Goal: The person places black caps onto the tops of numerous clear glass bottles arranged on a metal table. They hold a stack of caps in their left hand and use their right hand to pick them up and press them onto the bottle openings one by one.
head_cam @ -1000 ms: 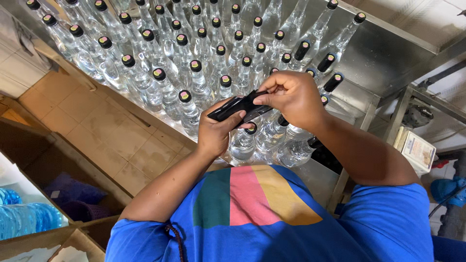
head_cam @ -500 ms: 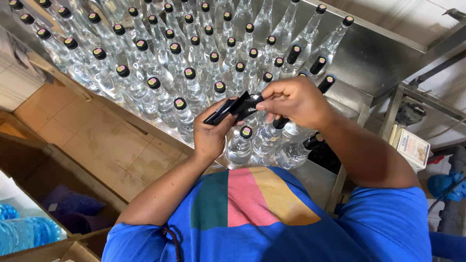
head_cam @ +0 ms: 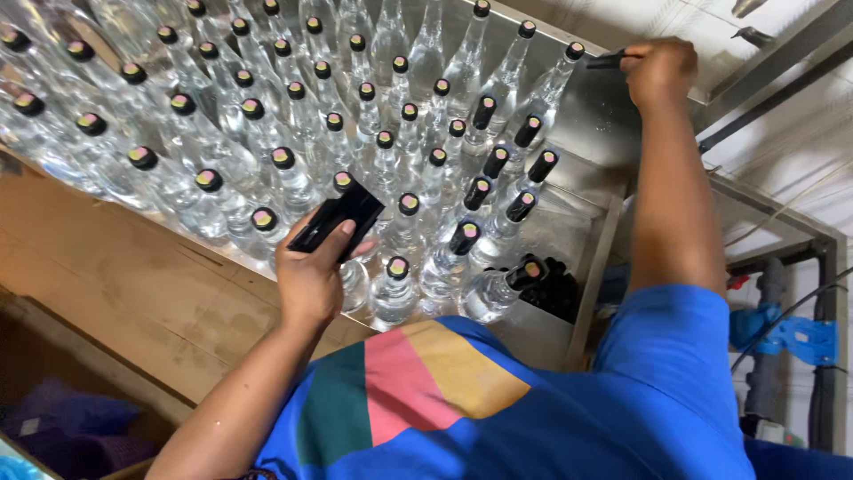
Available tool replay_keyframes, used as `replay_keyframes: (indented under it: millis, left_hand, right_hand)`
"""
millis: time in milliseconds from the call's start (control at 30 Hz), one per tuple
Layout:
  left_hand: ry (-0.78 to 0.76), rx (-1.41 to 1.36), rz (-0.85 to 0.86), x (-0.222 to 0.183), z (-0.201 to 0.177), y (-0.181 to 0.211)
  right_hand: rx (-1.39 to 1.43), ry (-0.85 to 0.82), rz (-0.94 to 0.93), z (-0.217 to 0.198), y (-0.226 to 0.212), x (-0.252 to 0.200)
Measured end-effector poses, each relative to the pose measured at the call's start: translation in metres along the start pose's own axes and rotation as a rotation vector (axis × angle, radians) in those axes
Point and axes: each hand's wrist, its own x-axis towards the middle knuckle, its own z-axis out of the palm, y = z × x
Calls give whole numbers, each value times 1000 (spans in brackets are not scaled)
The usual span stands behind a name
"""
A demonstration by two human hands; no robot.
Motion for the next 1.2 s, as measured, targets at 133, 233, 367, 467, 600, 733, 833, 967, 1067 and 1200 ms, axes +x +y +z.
replay_keyframes:
  millis: [133,233,367,467,600,733,833,967,1067,1200]
  left_hand:
    - [38,5,-27,-2,-1,-9]
    - [60,-21,-15,-4,-3,-14]
    - [55,-9,7,-9,-4,-15]
    - [71,1,30,-11,-5,-13]
    - [87,15,37,-14,-10,-11]
    - [83,-1,28,-16,-7,-11]
    - [97,16,16,-15,-3,-9]
    - [93,31,27,-16,-1,-12]
    - [80,59,23,-18,2,-10]
    - [91,71,5,-19,3,-9]
  right_hand:
    - [-89,72,-235,29,3,34]
    - [-156,85,-345,36,-25,48]
    - [103,-138,26,31,-55,50]
    - [49,-144,-49,12,-53,57]
    - [188,-285,-99,38,48,126]
    - [284,-217,7,-11,-8,54]
    - [269,-188,-60,12,-18,49]
    - [309,-214,-70,45,-22,70]
    - [229,35,-144,59,-8,86]
    - [209,-253,-750,30,-43,65]
